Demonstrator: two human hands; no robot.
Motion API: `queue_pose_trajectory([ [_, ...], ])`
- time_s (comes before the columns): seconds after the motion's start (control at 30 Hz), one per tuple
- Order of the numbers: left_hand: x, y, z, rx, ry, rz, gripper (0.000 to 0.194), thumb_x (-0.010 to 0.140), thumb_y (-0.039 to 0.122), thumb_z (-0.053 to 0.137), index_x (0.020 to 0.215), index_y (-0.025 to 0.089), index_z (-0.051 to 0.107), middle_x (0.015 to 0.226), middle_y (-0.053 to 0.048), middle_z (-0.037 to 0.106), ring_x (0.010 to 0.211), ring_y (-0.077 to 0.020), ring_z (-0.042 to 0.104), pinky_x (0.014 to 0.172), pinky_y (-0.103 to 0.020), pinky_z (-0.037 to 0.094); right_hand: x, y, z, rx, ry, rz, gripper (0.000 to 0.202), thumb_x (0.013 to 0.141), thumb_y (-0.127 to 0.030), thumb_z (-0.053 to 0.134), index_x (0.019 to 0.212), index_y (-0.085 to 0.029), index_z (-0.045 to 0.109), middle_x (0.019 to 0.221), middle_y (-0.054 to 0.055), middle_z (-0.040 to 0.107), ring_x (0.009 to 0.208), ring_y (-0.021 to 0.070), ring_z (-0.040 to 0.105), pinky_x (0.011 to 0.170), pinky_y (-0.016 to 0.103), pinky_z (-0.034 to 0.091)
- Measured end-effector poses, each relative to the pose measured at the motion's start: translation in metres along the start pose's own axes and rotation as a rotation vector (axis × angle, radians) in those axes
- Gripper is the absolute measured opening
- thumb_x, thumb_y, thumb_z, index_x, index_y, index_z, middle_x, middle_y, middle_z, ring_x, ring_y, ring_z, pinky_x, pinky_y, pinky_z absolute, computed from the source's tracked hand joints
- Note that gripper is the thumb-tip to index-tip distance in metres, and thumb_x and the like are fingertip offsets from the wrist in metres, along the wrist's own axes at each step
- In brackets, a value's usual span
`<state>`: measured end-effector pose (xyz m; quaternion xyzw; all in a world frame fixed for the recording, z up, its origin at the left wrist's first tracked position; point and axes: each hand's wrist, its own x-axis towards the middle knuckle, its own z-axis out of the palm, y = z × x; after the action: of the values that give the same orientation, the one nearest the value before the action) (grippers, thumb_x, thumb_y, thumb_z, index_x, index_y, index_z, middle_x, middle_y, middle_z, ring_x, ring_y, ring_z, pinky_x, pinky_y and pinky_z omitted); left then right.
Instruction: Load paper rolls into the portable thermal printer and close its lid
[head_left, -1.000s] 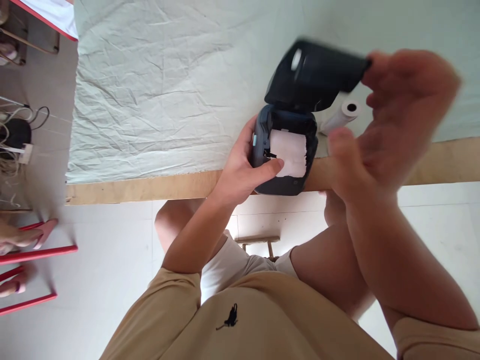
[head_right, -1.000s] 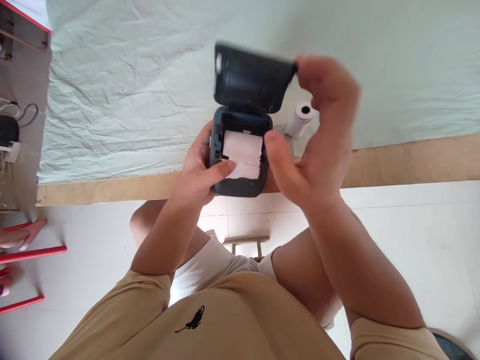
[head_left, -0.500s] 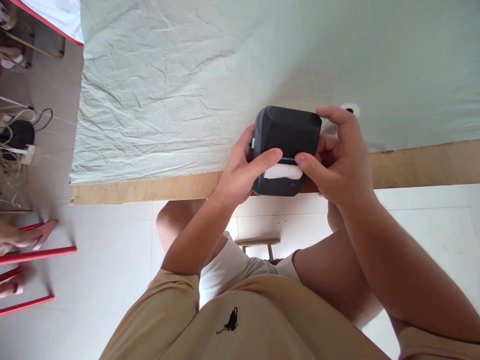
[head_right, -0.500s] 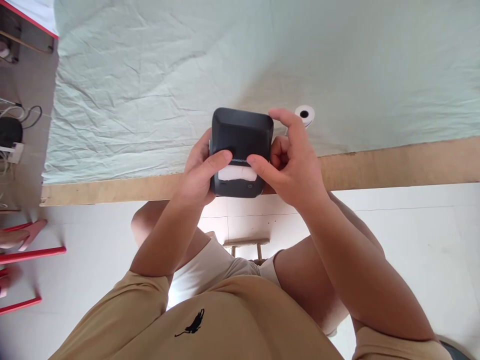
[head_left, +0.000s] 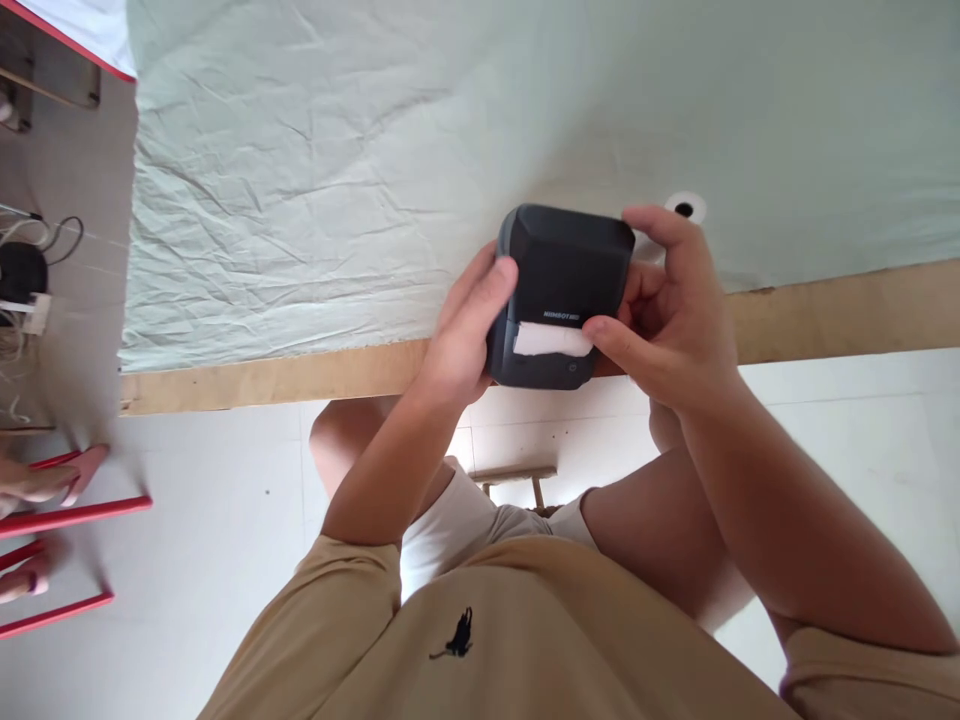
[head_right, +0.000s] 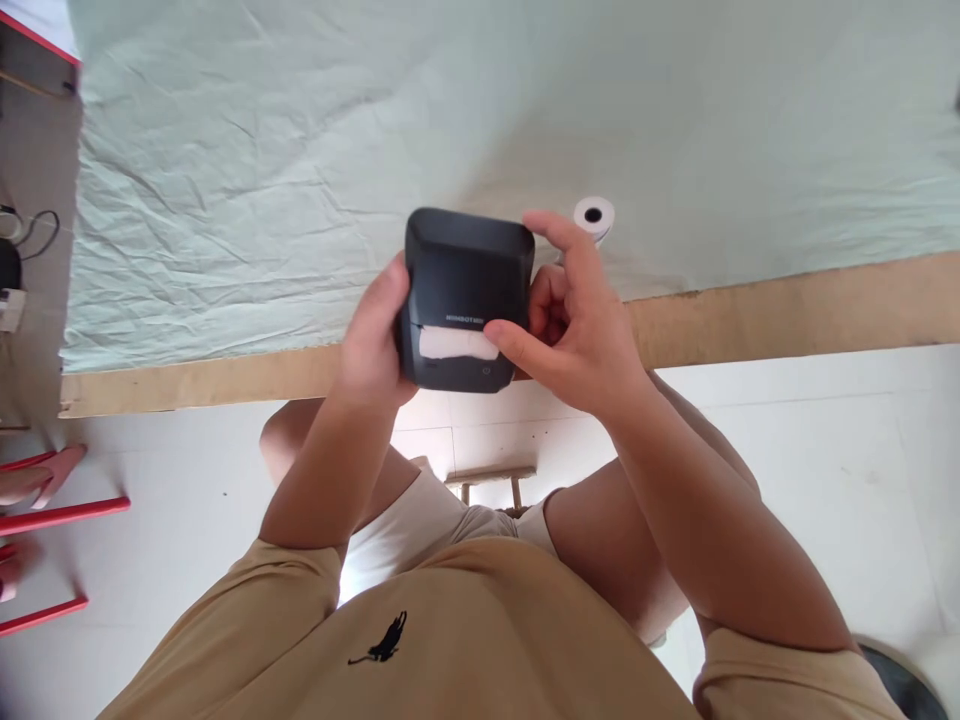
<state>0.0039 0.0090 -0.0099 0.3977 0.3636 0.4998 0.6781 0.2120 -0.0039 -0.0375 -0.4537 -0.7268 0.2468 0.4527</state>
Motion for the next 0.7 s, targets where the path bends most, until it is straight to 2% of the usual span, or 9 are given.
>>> queue_pose_trajectory([
  [0.1,0.003,-0.004,0.0,-0.021,0.059,-0.006,0.058,0.112,0.076,0.049,0.098,0.025,0.072,0.09,-0.003,0.073,0.113,-0.0254,0.082,0.084,-0.035,0.071,0.001,-0.004,-0.004,0.175,-0.043,0.111,0.079,0.097,-0.052,0.08,0.165,-0.039,0.043,0.078,-0.007,0.056,0.06,0.0159,0.058,0.054,0.031,0.058],
  [0.23,0.003,-0.003,-0.002,0.118,0.152,-0.017,0.063,0.108,0.082,0.051,0.098,0.023,0.072,0.077,-0.001,0.057,0.08,-0.017,0.076,0.057,-0.026,0.058,0.002,-0.006,-0.01,0.236,-0.051,0.157,0.088,0.087,-0.052,0.091,0.162,-0.041,0.046,0.074,-0.01,0.054,0.054,0.0137,0.055,0.048,0.028,0.056],
  [0.3,0.002,-0.002,-0.002,0.133,0.165,-0.012,0.061,0.107,0.08,0.056,0.097,0.022,0.071,0.077,0.0,0.055,0.073,-0.0139,0.07,0.053,-0.024,0.052,0.004,-0.009,-0.013,0.222,-0.043,0.16,0.085,0.084,-0.047,0.094,0.158,-0.041,0.053,0.066,-0.012,0.051,0.048,0.0129,0.051,0.044,0.027,0.052],
  [0.43,0.002,-0.003,-0.001,0.046,0.141,-0.004,0.057,0.107,0.077,0.059,0.097,0.023,0.074,0.085,-0.003,0.065,0.097,-0.0207,0.079,0.063,-0.026,0.06,0.011,-0.021,-0.017,0.225,0.004,0.079,0.073,0.089,-0.036,0.091,0.156,-0.042,0.062,0.061,-0.012,0.057,0.041,0.0102,0.05,0.036,0.023,0.043],
  [0.47,0.003,-0.003,-0.001,0.031,0.127,-0.013,0.06,0.107,0.079,0.055,0.098,0.024,0.075,0.089,-0.004,0.069,0.108,-0.0244,0.08,0.067,-0.028,0.063,0.014,-0.025,-0.018,0.23,0.053,0.042,0.064,0.094,-0.037,0.088,0.153,-0.043,0.065,0.069,-0.01,0.065,0.041,0.0084,0.051,0.035,0.022,0.041],
  [0.53,0.003,-0.002,0.0,0.041,0.083,-0.036,0.065,0.106,0.084,0.051,0.102,0.025,0.077,0.097,-0.006,0.075,0.125,-0.0305,0.079,0.076,-0.032,0.068,0.02,-0.035,-0.018,0.225,0.21,-0.013,0.04,0.101,-0.041,0.082,0.14,-0.044,0.074,0.104,-0.005,0.078,0.05,0.0058,0.061,0.035,0.021,0.037],
  [0.6,0.002,0.0,0.001,0.083,0.04,-0.052,0.062,0.103,0.084,0.058,0.109,0.026,0.078,0.105,-0.007,0.078,0.133,-0.0328,0.077,0.085,-0.035,0.069,0.026,-0.046,-0.016,0.184,0.356,-0.018,0.019,0.105,-0.036,0.078,0.123,-0.041,0.077,0.128,-0.003,0.074,0.078,0.0114,0.079,0.04,0.021,0.04],
  [0.67,0.001,0.004,0.001,0.113,0.012,-0.049,0.056,0.101,0.08,0.067,0.113,0.026,0.077,0.106,-0.006,0.079,0.131,-0.0318,0.078,0.088,-0.036,0.069,0.032,-0.053,-0.014,0.098,0.398,0.001,0.014,0.104,-0.025,0.076,0.112,-0.037,0.075,0.121,-0.002,0.074,0.093,0.0168,0.081,0.046,0.024,0.043],
  [0.7,0.0,0.005,0.001,0.118,0.003,-0.044,0.055,0.1,0.078,0.07,0.114,0.026,0.076,0.105,-0.006,0.078,0.127,-0.0308,0.079,0.088,-0.036,0.068,0.035,-0.055,-0.013,0.025,0.365,-0.006,0.016,0.103,-0.02,0.075,0.108,-0.035,0.074,0.11,-0.002,0.076,0.087,0.017,0.079,0.049,0.027,0.045],
])
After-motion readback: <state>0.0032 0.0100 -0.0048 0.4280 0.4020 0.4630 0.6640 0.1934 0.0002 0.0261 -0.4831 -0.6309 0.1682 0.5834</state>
